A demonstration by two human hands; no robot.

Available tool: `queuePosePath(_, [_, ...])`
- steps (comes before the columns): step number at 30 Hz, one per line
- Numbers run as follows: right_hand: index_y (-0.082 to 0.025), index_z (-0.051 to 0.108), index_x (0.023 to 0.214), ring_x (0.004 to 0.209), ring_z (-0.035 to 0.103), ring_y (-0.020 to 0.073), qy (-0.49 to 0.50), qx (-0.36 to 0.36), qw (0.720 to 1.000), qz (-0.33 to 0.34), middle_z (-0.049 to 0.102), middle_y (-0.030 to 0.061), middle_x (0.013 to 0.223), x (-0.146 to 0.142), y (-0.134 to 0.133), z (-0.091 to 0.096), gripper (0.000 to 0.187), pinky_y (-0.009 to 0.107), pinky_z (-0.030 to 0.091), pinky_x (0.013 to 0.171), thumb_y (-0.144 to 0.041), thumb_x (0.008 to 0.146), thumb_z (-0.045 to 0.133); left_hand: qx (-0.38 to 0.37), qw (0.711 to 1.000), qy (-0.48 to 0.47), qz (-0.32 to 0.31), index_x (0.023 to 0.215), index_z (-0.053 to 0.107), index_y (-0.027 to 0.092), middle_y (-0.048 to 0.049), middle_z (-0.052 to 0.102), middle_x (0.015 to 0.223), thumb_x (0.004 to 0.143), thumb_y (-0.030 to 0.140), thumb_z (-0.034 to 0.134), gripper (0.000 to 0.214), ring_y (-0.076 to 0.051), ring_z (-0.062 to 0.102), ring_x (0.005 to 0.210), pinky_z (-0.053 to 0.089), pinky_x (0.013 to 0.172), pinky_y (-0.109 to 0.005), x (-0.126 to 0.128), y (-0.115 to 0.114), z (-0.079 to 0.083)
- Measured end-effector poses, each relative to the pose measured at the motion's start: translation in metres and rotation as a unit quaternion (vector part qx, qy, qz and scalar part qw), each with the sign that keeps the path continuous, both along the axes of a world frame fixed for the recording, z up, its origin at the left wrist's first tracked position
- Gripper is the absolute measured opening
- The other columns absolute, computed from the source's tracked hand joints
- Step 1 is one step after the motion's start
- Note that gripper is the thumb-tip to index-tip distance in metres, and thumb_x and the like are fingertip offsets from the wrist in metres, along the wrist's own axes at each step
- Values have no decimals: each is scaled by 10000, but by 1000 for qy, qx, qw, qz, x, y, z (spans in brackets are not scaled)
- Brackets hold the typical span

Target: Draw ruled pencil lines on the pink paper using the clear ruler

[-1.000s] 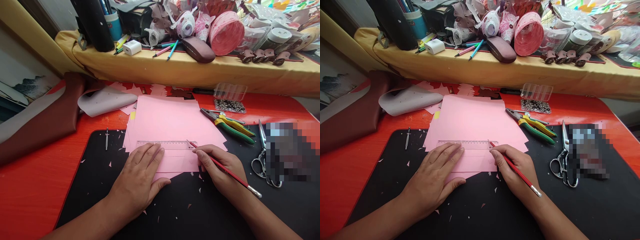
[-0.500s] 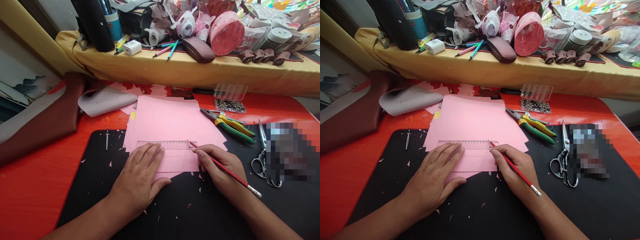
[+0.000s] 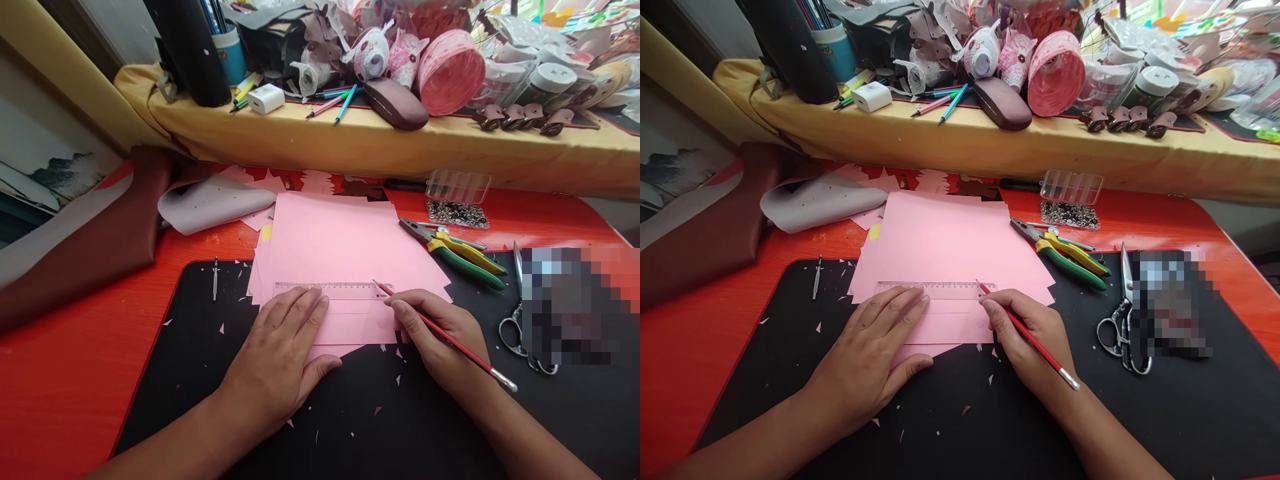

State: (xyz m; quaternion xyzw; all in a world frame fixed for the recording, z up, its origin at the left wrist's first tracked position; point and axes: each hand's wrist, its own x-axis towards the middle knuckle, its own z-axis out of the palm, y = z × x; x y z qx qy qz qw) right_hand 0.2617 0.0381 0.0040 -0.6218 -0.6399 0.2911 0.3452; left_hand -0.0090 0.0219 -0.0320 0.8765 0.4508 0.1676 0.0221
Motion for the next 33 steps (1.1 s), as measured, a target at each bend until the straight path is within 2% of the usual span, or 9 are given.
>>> queuePosePath(7, [-220, 816, 911, 512, 650, 174, 52, -13, 998, -25, 686, 1, 606, 0, 3, 1, 365, 280, 543, 547, -531, 1052, 684, 3, 1000, -10, 10, 1588, 579, 145, -149, 619, 1612, 1146, 609, 475, 650, -337, 534, 1495, 407, 1277, -515, 2, 0, -4])
queuePosePath(10, [-204, 804, 910, 499, 632, 161, 115, -24, 992, -44, 691, 9, 653, 1, 6, 1, 382, 277, 523, 516, -560, 1024, 727, 0, 1000, -8, 9, 1592, 584, 160, -144, 629, 1603, 1136, 624, 490, 657, -334, 542, 1489, 417, 1265, -505, 2, 0, -4])
queuePosePath(14, [-188, 792, 907, 494, 618, 160, 182, -52, 981, -52, 684, 14, 655, -2, 11, 4, 422, 275, 506, 479, -604, 979, 775, 17, 1000, -5, 7, 1549, 618, 116, -153, 652, 1577, 1147, 636, 444, 680, -335, 550, 1468, 415, 1251, -503, 3, 1, -4])
queuePosePath(19, [-192, 787, 882, 499, 608, 164, 180, -70, 981, -12, 675, 10, 623, -19, 20, 21, 453, 280, 502, 488, -627, 1000, 742, 12, 1000, -8, 2, 1557, 611, 108, -161, 651, 1576, 1127, 641, 507, 693, -336, 555, 1467, 404, 1257, -490, 3, 1, -3])
queuePosePath(24, [-213, 744, 771, 487, 536, 157, 124, -40, 990, 59, 611, -15, 499, -51, 39, 38, 570, 318, 527, 617, -688, 1061, 617, -7, 1000, -20, 6, 1579, 599, 145, -160, 646, 1582, 1111, 614, 562, 663, -346, 555, 1485, 414, 1262, -506, 3, 1, -3])
queuePosePath(28, [-223, 712, 758, 465, 534, 156, 163, -72, 980, 93, 570, -31, 479, -77, 57, 27, 603, 305, 493, 561, -745, 1040, 601, 1, 1000, -22, 0, 1555, 612, 120, -178, 654, 1569, 1122, 617, 536, 664, -348, 570, 1479, 417, 1264, -515, 3, 2, -5])
queuePosePath(33, [-228, 698, 766, 468, 539, 157, 211, -98, 967, 106, 526, -50, 474, -100, 70, 9, 589, 297, 494, 541, -758, 1013, 627, 9, 1000, -20, -2, 1556, 607, 79, -182, 674, 1548, 1133, 630, 498, 703, -352, 587, 1467, 415, 1261, -501, 4, 2, -5])
